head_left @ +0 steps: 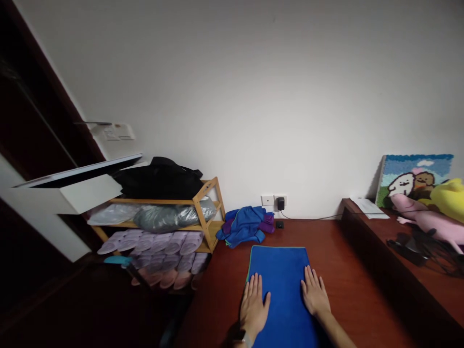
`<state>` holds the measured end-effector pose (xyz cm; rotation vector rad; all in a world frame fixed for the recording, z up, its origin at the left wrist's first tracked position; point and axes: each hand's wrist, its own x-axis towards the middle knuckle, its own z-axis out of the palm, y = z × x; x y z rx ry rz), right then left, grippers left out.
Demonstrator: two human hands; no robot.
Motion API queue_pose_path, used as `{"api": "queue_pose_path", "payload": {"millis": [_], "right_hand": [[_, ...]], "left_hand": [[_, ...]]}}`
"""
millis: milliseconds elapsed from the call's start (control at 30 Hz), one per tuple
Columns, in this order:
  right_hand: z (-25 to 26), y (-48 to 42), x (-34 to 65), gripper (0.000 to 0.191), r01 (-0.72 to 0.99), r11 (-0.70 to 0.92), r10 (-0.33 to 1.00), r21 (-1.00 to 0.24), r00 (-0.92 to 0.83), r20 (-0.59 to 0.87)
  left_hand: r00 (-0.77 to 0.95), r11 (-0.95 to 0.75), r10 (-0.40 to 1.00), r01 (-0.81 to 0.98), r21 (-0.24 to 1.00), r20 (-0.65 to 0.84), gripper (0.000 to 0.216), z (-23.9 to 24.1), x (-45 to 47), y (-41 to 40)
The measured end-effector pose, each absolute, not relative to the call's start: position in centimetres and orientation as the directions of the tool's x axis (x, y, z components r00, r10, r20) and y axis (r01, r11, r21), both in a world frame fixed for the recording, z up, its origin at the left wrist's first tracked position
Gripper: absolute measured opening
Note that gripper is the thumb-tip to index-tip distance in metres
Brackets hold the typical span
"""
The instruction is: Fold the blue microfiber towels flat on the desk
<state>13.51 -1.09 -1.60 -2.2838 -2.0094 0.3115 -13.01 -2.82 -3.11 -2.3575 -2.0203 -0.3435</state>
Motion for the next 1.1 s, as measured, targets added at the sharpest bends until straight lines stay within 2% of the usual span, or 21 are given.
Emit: {"api": "queue_pose_path", "payload": {"millis": [200,433,500,667,733,833,1000,1100], "right_hand": [[-1.6,-5.5,13.4,0.070,0.960,-0.094,0.996,-0.262,0.089,-0.033],[-1.6,-7.8,12.9,0.069,0.962,-0.103,0.994,-0.253,0.088,-0.068],[-1.5,-7.7,12.9,0.068,0.960,-0.105,0.994,-0.261,0.091,-0.064],[-2.1,-7.7,13.3,0.063,0.963,-0.044,0.998,-0.266,0.029,-0.058],[-2.3,-7.8,13.4,0.062,0.966,-0.013,0.999,-0.260,0.000,-0.052],[-2.2,-7.8,13.3,0.063,0.967,-0.044,0.998,-0.250,0.032,-0.052],[-1.4,-7.5,12.9,0.067,0.959,-0.109,0.994,-0.263,0.099,-0.052],[-1.0,-7.6,12.9,0.068,0.958,-0.121,0.991,-0.260,0.103,-0.080]], "left_hand": [[0.128,-0.155,0.970,0.981,0.118,0.207,0.068,-3.8,-12.1,-2.5],[0.156,-0.180,0.966,0.978,0.105,0.206,0.064,-2.8,-12.2,-2.3],[0.202,-0.232,0.954,0.966,0.117,0.220,0.060,-2.4,-10.1,-2.9],[0.477,-0.530,0.840,0.823,0.204,0.258,0.056,-2.0,-1.4,-5.9],[0.520,-0.568,0.820,0.790,0.229,0.239,0.055,-2.1,0.0,-6.8],[0.487,-0.531,0.843,0.823,0.202,0.230,0.059,-2.9,-2.7,-7.4],[0.268,-0.300,0.941,0.943,0.147,0.205,0.063,-5.4,-12.7,-8.5],[0.212,-0.240,0.955,0.963,0.123,0.208,0.064,-6.2,-15.7,-9.6]]}}
